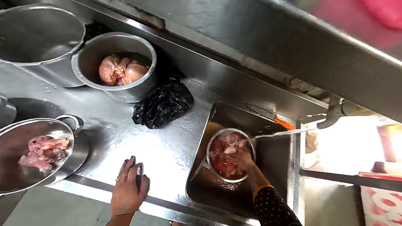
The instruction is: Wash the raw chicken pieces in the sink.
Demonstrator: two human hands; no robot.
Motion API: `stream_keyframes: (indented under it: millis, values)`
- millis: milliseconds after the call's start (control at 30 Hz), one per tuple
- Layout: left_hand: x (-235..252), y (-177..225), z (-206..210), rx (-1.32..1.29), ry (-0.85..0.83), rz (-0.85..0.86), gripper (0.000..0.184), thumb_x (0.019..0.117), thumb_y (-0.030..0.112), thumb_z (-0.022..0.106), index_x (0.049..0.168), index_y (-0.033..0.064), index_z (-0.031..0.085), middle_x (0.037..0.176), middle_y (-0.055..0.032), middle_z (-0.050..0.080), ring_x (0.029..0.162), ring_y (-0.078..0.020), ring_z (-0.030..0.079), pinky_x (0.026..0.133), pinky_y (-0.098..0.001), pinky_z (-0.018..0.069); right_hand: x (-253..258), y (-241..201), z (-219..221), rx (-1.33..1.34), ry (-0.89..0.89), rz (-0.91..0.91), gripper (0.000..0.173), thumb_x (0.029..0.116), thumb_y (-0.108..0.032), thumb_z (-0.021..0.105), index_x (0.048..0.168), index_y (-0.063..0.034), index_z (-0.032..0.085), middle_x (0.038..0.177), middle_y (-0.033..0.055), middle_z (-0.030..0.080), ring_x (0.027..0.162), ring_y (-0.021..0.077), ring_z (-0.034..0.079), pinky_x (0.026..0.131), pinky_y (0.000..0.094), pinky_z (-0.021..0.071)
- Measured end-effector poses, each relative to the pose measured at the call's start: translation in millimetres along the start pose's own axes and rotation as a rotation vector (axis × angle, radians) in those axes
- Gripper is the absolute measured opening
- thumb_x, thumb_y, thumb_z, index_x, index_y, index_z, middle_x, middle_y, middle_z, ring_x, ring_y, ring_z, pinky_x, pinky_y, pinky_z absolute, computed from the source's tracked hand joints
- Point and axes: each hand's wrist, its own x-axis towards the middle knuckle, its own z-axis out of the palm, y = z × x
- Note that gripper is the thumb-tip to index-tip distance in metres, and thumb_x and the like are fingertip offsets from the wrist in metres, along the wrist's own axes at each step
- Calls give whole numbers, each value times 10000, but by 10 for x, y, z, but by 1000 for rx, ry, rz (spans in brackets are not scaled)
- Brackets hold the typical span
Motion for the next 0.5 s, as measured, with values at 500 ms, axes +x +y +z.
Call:
stream_keyframes:
  millis: [500]
  values:
    - [-4,-14,-13,9,2,-12,622,933,471,362,1289,49,650,1546,-162,491,1475,-368,406,1171,-529,365,144,-753,-268,241,-45,-203,328,1095,-403,297,978,-212,536,782,-40,595,742,130,619,741,386,576]
